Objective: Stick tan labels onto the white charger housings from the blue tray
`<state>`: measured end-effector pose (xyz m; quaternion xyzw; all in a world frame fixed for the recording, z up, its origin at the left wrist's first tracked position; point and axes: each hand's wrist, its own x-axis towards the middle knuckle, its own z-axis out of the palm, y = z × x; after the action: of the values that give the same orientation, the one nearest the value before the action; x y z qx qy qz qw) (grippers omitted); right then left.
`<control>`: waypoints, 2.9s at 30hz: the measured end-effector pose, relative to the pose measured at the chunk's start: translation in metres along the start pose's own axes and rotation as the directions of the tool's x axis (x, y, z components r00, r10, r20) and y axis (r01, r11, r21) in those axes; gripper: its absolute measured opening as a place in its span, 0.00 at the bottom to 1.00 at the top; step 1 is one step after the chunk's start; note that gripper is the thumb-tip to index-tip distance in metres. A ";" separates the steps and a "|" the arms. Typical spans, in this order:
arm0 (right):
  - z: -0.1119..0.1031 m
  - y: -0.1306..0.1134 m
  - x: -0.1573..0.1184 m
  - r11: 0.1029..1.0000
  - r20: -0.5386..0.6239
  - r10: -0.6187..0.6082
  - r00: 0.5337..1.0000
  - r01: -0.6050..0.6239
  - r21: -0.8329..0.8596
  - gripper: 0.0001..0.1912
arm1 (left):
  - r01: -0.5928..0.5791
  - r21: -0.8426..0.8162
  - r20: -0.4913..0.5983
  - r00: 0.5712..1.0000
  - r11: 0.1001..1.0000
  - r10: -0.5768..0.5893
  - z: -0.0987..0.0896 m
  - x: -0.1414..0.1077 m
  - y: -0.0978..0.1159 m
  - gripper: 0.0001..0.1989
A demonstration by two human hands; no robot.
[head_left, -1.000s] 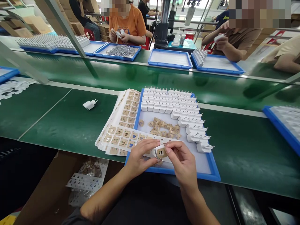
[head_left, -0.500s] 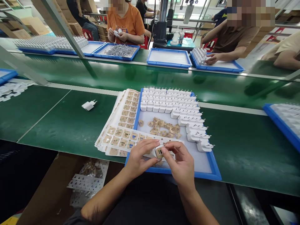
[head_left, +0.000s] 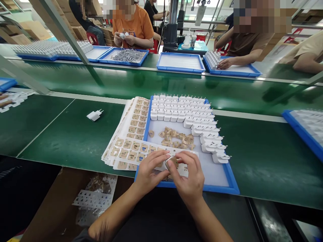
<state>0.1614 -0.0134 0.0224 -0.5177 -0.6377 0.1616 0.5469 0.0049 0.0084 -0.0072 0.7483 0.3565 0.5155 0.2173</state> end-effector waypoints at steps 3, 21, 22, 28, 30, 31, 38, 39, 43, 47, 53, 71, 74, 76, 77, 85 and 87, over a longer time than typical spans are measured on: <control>0.000 0.002 -0.001 0.976 0.153 0.140 0.978 -0.162 0.145 0.18 | 0.014 -0.051 -0.041 0.999 0.999 -0.017 0.001 -0.002 -0.001 0.19; 0.018 0.008 -0.003 0.740 0.240 0.272 0.932 -0.362 0.567 0.07 | -0.082 -0.025 -0.096 0.992 0.996 0.079 0.009 -0.006 -0.004 0.21; 0.018 0.008 -0.003 0.739 0.233 0.269 0.934 -0.356 0.573 0.05 | -0.082 -0.036 -0.097 0.992 0.996 0.078 0.009 -0.006 -0.003 0.22; 0.019 0.016 -0.007 0.720 0.218 0.315 0.924 -0.382 0.579 0.06 | -0.083 -0.046 -0.092 0.993 0.996 0.078 0.011 -0.008 -0.003 0.26; 0.019 0.017 -0.008 0.693 0.250 0.330 0.910 -0.413 0.591 0.06 | -0.081 -0.044 -0.088 0.993 0.996 0.077 0.012 -0.009 -0.004 0.26; 0.018 0.017 -0.008 0.676 0.263 0.333 0.906 -0.424 0.602 0.05 | -0.082 -0.043 -0.087 0.993 0.996 0.078 0.013 -0.010 -0.004 0.27; 0.017 0.009 -0.006 0.643 0.256 0.334 0.907 -0.418 0.642 0.03 | -0.132 0.017 -0.070 0.989 0.991 0.133 0.012 -0.012 -0.005 0.29; 0.018 0.009 -0.006 0.640 0.252 0.335 0.908 -0.416 0.646 0.03 | -0.140 0.035 -0.067 0.988 0.989 0.143 0.011 -0.012 -0.005 0.29; 0.019 0.008 -0.008 0.625 0.242 0.337 0.910 -0.409 0.665 0.06 | -0.168 0.079 -0.058 0.983 0.983 0.173 0.010 -0.013 -0.004 0.29; 0.017 0.013 -0.012 0.618 0.264 0.340 0.903 -0.426 0.661 0.11 | -0.158 0.048 -0.081 0.984 0.986 0.162 0.011 -0.014 -0.004 0.28; -0.010 0.022 0.005 0.788 0.447 0.190 0.874 -0.408 0.462 0.15 | -0.097 -0.060 -0.084 0.992 0.994 0.092 0.009 -0.009 -0.005 0.26; -0.022 0.019 0.011 0.897 0.283 -0.427 0.859 0.441 0.016 0.08 | 0.056 -0.059 0.030 0.998 0.997 -0.054 0.007 -0.008 -0.001 0.22; -0.026 0.019 -0.001 0.935 0.292 -0.354 0.889 0.330 0.128 0.05 | 0.105 -0.071 0.033 0.994 0.992 -0.103 0.005 -0.005 0.000 0.23; -0.029 0.021 -0.003 0.960 0.252 -0.251 0.934 0.208 0.185 0.04 | 0.144 -0.024 0.030 0.989 0.989 -0.143 0.005 -0.004 0.000 0.22; -0.029 0.023 -0.001 0.969 0.221 -0.186 0.957 0.142 0.200 0.05 | 0.172 0.002 0.025 0.985 0.985 -0.172 0.005 -0.004 0.000 0.22; -0.026 0.065 0.039 0.915 0.105 0.131 0.986 -0.079 -0.395 0.12 | 0.428 -0.234 -0.078 0.887 0.873 -0.455 -0.009 -0.005 0.002 0.18; -0.025 0.070 0.041 0.891 0.183 0.080 0.980 0.011 -0.454 0.15 | 0.468 -0.244 -0.183 0.838 0.850 -0.514 -0.032 0.003 -0.009 0.20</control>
<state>0.2222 0.0410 -0.0013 -0.6235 -0.6993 0.0688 0.3428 -0.0272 0.0152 0.0008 0.5386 0.5100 0.5609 0.3676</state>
